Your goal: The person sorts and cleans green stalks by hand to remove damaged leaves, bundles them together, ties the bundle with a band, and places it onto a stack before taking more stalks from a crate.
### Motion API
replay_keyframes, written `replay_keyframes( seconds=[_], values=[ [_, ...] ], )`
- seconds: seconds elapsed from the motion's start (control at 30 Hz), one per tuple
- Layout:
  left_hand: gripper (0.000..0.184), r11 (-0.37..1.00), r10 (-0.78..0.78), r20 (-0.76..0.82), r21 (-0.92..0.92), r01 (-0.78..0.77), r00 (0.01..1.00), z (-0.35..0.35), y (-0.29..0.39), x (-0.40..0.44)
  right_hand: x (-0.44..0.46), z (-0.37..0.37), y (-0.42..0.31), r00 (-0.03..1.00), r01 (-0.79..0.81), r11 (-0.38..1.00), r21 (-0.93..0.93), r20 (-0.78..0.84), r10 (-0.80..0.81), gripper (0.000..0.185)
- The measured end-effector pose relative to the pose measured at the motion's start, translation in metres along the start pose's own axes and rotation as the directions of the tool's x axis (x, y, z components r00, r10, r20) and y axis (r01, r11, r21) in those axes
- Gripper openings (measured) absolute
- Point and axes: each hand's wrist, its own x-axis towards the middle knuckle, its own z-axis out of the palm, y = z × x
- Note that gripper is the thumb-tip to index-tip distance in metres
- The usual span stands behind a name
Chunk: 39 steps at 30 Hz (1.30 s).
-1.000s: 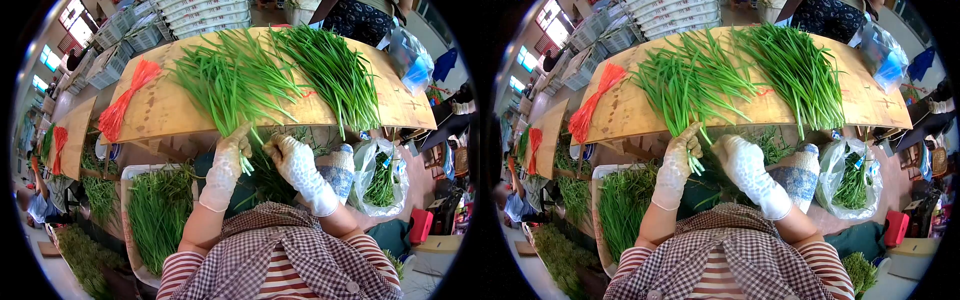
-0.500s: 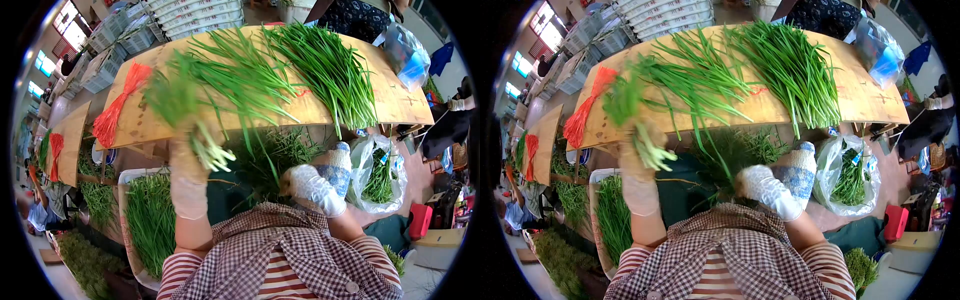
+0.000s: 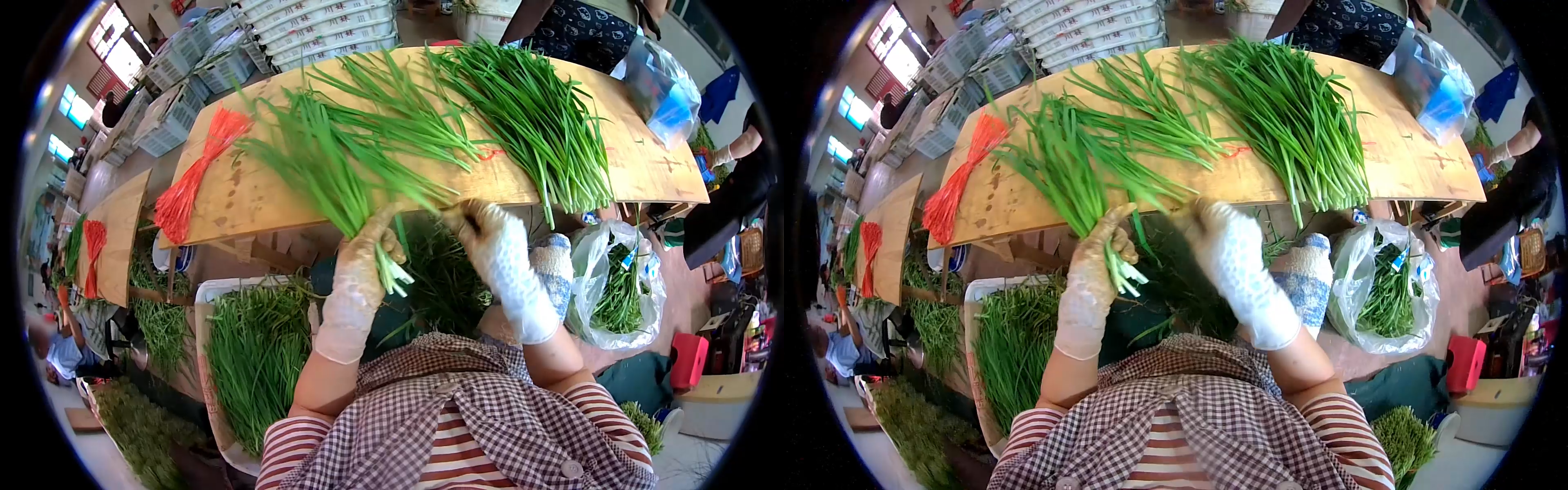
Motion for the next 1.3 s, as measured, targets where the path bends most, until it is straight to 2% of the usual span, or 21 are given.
replay_keyframes(
  seconds=[0.1, 0.23, 0.33, 0.37, 0.47, 0.5, 0.53, 0.57, 0.6, 0.63, 0.67, 0.73, 0.77, 0.83, 0.9, 0.93, 1.0, 1.07, 1.17, 1.23, 1.3],
  values=[
    [0.028, 0.999, 0.044, -0.046, 0.014, -0.043, 0.998, -0.007, -0.015, 0.009, -0.022, 0.010, -0.016, 0.997, -0.007, 0.999, 0.054, 0.071, 0.003, 0.023],
    [0.023, 0.998, 0.039, -0.061, 0.045, -0.036, 0.997, -0.004, -0.017, 0.000, -0.015, 0.031, -0.010, 0.929, -0.360, 0.885, 0.295, 0.199, 0.312, 0.031],
    [0.022, 0.987, 0.131, -0.038, 0.094, -0.127, 0.991, -0.010, -0.028, 0.003, -0.009, 0.034, -0.007, 0.847, -0.500, 0.685, 0.529, 0.464, 0.260, 0.034],
    [0.022, 0.986, 0.146, -0.041, 0.084, -0.142, 0.988, -0.011, -0.028, 0.003, -0.014, 0.040, -0.002, 0.892, -0.424, 0.723, 0.545, 0.391, 0.228, 0.027],
    [0.022, 0.950, 0.311, -0.078, 0.061, -0.307, 0.947, -0.018, -0.012, 0.003, -0.023, 0.016, 0.001, 0.849, -0.512, 0.628, 0.585, 0.454, 0.269, 0.022],
    [0.021, 0.948, 0.315, -0.057, -0.021, -0.316, 0.947, -0.023, -0.001, 0.004, -0.030, 0.011, 0.013, 0.858, -0.417, 0.812, 0.408, 0.472, 0.204, 0.023],
    [0.021, 0.941, 0.320, -0.035, -0.102, -0.322, 0.947, -0.025, 0.015, 0.003, -0.037, 0.012, 0.036, 0.853, 0.015, 0.997, 0.069, 0.519, -0.048, 0.024],
    [0.020, 0.941, 0.325, -0.095, -0.069, -0.332, 0.941, -0.017, 0.033, -0.010, -0.035, 0.002, 0.032, 0.802, 0.094, 0.987, -0.128, 0.597, 0.001, 0.021],
    [0.023, 0.951, 0.300, 0.044, -0.087, -0.295, 0.953, -0.034, 0.043, -0.007, -0.034, -0.007, 0.025, 0.749, 0.184, 0.932, -0.311, 0.659, 0.072, 0.018],
    [0.023, 0.940, 0.319, 0.042, -0.140, -0.310, 0.947, -0.031, 0.046, -0.010, -0.031, -0.009, 0.018, 0.914, 0.142, 0.920, -0.366, 0.405, 0.020, 0.020],
    [0.023, 0.926, 0.339, 0.039, -0.191, -0.326, 0.940, -0.026, 0.050, -0.013, -0.019, -0.011, 0.007, 0.960, 0.000, 0.927, -0.376, 0.260, 0.105, 0.019],
    [0.022, 0.951, 0.232, -0.044, -0.199, -0.236, 0.972, -0.013, 0.045, -0.012, -0.001, -0.003, 0.005, 0.980, 0.165, 0.904, -0.395, -0.041, -0.197, 0.021],
    [0.019, 0.953, 0.239, 0.173, -0.230, -0.196, 0.956, -0.017, 0.040, -0.010, 0.011, 0.003, 0.008, 0.969, 0.231, 0.852, -0.470, 0.038, -0.242, 0.022],
    [0.020, 0.939, 0.231, 0.154, -0.294, -0.179, 0.961, -0.022, 0.030, -0.005, 0.030, 0.020, 0.020, 0.947, 0.312, 0.738, -0.599, 0.137, -0.289, 0.023],
    [0.022, 0.939, 0.225, 0.176, -0.300, -0.166, 0.958, -0.030, 0.023, -0.003, 0.027, 0.021, 0.020, 0.980, 0.185, 0.883, -0.431, 0.017, -0.197, 0.023],
    [0.023, 0.957, 0.191, 0.095, -0.238, -0.164, 0.977, -0.032, 0.019, -0.004, 0.023, 0.020, 0.018, 0.990, 0.124, 0.935, -0.333, -0.024, -0.140, 0.023],
    [0.024, 0.983, 0.137, -0.075, -0.116, -0.145, 0.988, -0.028, 0.010, -0.005, 0.014, 0.017, 0.015, 0.984, -0.101, 0.982, 0.159, 0.159, 0.075, 0.018],
    [0.029, 0.986, 0.167, -0.180, 0.062, -0.158, 0.969, -0.011, 0.009, -0.012, 0.002, 0.016, 0.010, 0.847, -0.481, 0.671, 0.564, 0.497, 0.190, 0.023],
    [0.028, 0.983, 0.181, -0.108, 0.023, -0.180, 0.977, -0.019, -0.001, 0.005, -0.014, 0.021, 0.000, 0.818, -0.501, 0.704, 0.505, 0.543, 0.193, 0.028],
    [0.026, 0.970, 0.237, -0.119, 0.086, -0.227, 0.964, -0.002, -0.006, -0.004, -0.016, 0.028, -0.002, 0.836, -0.466, 0.770, 0.436, 0.501, 0.223, 0.029],
    [0.024, 0.935, 0.319, -0.102, 0.194, -0.296, 0.942, 0.006, -0.015, -0.005, -0.012, 0.032, -0.009, 0.852, -0.480, 0.716, 0.507, 0.463, 0.243, 0.030]
  ],
)
